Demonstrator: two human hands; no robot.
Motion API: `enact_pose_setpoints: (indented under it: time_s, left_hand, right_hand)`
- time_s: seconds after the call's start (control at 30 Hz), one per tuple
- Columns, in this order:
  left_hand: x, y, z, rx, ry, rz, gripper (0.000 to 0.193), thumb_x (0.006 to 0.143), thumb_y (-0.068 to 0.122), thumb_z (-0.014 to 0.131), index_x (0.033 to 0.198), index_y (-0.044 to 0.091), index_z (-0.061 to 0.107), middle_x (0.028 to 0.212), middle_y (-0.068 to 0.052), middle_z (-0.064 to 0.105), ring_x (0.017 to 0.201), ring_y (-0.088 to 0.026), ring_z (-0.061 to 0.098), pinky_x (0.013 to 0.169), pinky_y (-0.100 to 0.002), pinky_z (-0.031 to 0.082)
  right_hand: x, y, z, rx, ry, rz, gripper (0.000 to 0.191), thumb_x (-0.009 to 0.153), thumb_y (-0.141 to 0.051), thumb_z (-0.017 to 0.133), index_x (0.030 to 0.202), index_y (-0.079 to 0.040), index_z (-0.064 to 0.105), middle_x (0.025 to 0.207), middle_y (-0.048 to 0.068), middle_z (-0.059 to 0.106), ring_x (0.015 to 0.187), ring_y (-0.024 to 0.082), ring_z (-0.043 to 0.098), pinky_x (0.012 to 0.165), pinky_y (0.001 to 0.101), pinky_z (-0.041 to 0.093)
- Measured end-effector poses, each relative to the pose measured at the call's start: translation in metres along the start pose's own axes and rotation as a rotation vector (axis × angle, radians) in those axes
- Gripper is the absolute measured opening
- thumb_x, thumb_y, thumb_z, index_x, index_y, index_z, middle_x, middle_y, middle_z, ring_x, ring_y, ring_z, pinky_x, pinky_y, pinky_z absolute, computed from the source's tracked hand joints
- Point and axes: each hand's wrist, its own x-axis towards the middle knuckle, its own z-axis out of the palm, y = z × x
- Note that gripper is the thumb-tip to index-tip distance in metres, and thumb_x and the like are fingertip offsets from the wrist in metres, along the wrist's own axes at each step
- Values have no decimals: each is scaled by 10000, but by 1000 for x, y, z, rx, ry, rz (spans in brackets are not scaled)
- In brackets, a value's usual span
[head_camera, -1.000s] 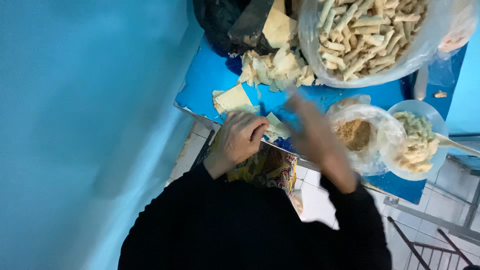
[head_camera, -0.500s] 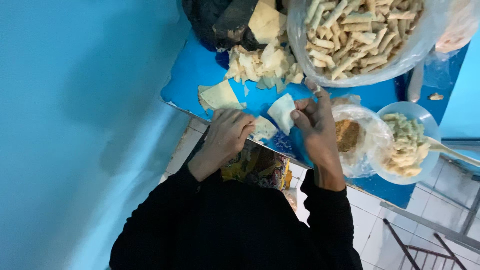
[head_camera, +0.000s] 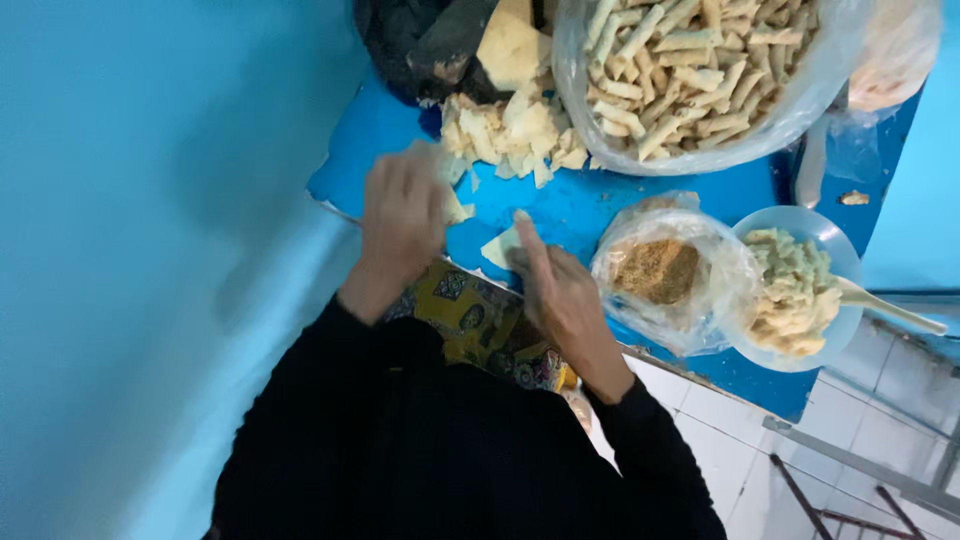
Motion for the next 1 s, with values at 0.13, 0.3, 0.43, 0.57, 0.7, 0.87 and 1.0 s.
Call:
enact_pose_setpoints:
  time_s: [0.13,0.3,0.43,0.57,0.7,0.87,1.0]
  left_hand:
    - [-26,13,-6,-273,-259,324,333,951,238,743,1253,137,645,1210,-74,621,1198,-315,558,1029,-478,435]
    - [-38,16,6,-284,-289,371,307,927,287,767,1189,145,690,1230,-34,644,1228,-277,558,1059,-471,377]
    - [-44,13,17,-359,-314,300,219,966,260,753,1146,147,700,1205,-3,668,1224,-212,578,1085,-462,371]
    - [-45,11,30,-359,-326,293,159,983,276,756,1070,152,708,1141,20,673,1148,-201,584,1067,-448,375]
    - [-40,12,36,-317,-372,322,58,1021,242,734,1018,187,715,1084,39,661,1099,-169,592,1106,-470,370]
    - [-34,31,34,-341,-240,326,249,931,347,736,1032,123,690,1028,-5,648,1043,-213,584,1046,-523,346]
    - [-30,41,41,-338,-251,372,137,997,235,732,1017,114,670,1027,-14,647,1054,-215,588,1016,-464,388]
  right_hand:
    - [-28,6,-16,325,-2,262,704,998,39,613,1610,-62,281,1185,133,755,1076,268,754,936,399,588]
    - [-80,13,-63,194,251,562,479,1021,38,637,1472,-64,509,1200,144,741,1058,221,720,945,357,572]
    - [-124,23,-92,-44,463,599,423,1049,89,618,1457,-8,562,1265,146,685,1126,227,656,1014,364,531]
    - [-168,43,-104,-550,295,680,530,974,168,562,1459,-45,581,1200,135,608,1115,315,519,1049,447,442]
    - [-188,57,-105,-795,89,727,545,1002,129,565,1472,-146,591,1189,147,518,1137,344,449,1093,493,382]
    - [-183,55,-112,-796,-28,776,548,1000,-53,673,1522,-203,594,1202,153,513,1176,385,446,1084,546,374]
    - [-182,62,-113,-892,-117,736,532,964,-116,698,1488,-157,617,1188,155,543,1130,381,465,991,527,380]
